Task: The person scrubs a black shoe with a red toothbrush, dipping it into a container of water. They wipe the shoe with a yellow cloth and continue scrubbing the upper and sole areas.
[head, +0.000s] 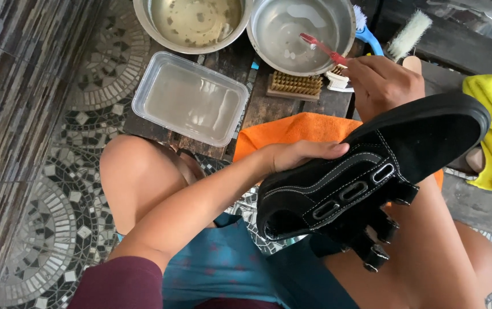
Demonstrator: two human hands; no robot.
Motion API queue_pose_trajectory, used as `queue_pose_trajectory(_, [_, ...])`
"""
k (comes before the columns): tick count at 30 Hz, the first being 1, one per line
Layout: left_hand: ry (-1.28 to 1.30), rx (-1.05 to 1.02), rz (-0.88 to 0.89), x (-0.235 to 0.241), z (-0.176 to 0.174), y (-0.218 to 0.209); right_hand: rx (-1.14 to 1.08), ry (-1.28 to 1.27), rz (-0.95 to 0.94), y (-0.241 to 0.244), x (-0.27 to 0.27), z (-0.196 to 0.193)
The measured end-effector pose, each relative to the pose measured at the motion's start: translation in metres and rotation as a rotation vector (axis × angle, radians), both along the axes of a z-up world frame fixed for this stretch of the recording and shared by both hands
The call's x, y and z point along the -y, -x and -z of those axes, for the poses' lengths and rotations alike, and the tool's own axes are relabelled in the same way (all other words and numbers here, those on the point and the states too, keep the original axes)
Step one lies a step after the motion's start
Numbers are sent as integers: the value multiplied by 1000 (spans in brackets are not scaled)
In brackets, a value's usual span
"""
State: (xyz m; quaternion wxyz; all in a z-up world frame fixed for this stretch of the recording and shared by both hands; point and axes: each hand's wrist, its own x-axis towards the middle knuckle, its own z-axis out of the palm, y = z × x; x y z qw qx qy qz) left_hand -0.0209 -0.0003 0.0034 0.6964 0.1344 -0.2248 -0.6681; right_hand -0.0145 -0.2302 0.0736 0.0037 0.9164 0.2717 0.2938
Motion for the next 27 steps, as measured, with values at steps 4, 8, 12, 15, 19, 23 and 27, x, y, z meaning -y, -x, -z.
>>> queue_pose_trajectory(4, [5, 73, -25, -1, 2, -4, -4, -43, 25, 7, -4, -3])
queue_pose_trajectory(8, [-11, 133, -52, -7, 2, -7, -21, -154, 98, 19, -5, -6])
queue_pose_trajectory(12, [39, 74, -62, -11, 4, -6, -84, -218, 45, 23, 12, 5])
queue_pose_trajectory(15, [-22, 70, -96, -18, 11, -5, -80, -350, -71, 25, 27, 19])
queue_pose_trajectory(19, [92, -164, -193, -12, 43, -1, -78, -370, 35, 47, 18, 2])
queue_pose_trajectory(23, [166, 107, -480, -19, 46, -13, -74, -396, 180, 73, 8, -22])
queue_pose_trajectory(27, [218, 48, -507, -28, 25, -21, -125, -444, 154, 84, 0, -38])
